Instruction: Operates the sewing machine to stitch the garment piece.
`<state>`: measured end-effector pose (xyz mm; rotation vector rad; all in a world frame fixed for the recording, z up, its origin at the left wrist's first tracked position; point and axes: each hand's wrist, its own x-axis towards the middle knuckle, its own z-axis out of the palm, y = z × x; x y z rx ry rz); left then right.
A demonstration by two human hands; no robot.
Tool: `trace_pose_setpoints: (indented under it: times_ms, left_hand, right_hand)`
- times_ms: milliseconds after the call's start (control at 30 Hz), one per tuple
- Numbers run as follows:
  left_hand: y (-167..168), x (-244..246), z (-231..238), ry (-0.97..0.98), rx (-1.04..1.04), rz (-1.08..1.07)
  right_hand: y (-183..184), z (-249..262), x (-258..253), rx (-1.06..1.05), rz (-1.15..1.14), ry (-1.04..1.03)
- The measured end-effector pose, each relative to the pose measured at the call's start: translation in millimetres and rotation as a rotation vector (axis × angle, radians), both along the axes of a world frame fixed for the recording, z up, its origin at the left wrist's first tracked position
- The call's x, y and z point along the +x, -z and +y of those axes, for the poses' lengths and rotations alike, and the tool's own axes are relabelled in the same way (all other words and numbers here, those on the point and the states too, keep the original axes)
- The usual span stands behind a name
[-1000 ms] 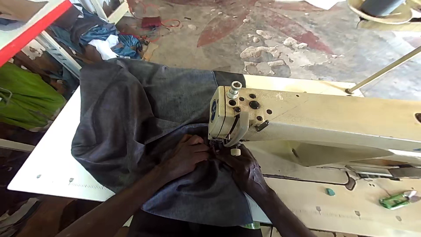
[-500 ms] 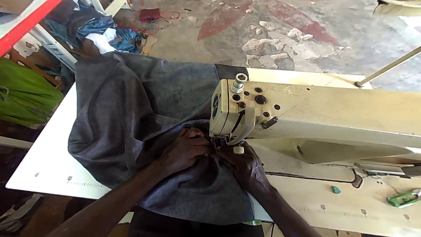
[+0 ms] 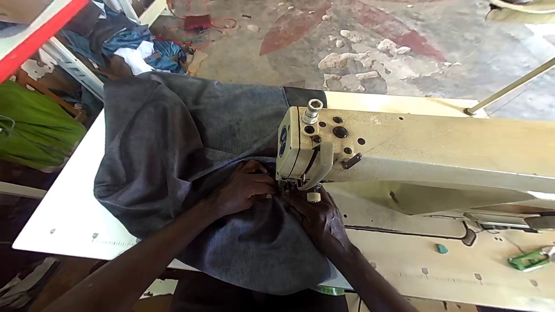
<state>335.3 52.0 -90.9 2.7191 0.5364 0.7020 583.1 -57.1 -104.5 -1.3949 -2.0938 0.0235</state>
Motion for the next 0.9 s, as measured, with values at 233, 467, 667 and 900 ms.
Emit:
trace_pose_setpoints:
  times_ms: [233, 467, 667, 900]
  left_hand:
    - [-18, -10, -40, -0.189, -0.073, 0.175]
    - [8, -59, -65, -0.396, -0.06, 0.122]
    - [0, -65, -32, -0.275, 0.131, 0.141]
    - [-10, 3, -92, -0.267, 0.056, 0.115]
  right_hand:
    - [1, -19, 0, -0.059, -0.029, 0.012]
    - [3, -33, 2, -0.023, -0.021, 0.009]
    - [3, -38, 0, -0.014, 0.023, 0.007]
    - [1, -37, 2, 0.03, -0.016, -0.013]
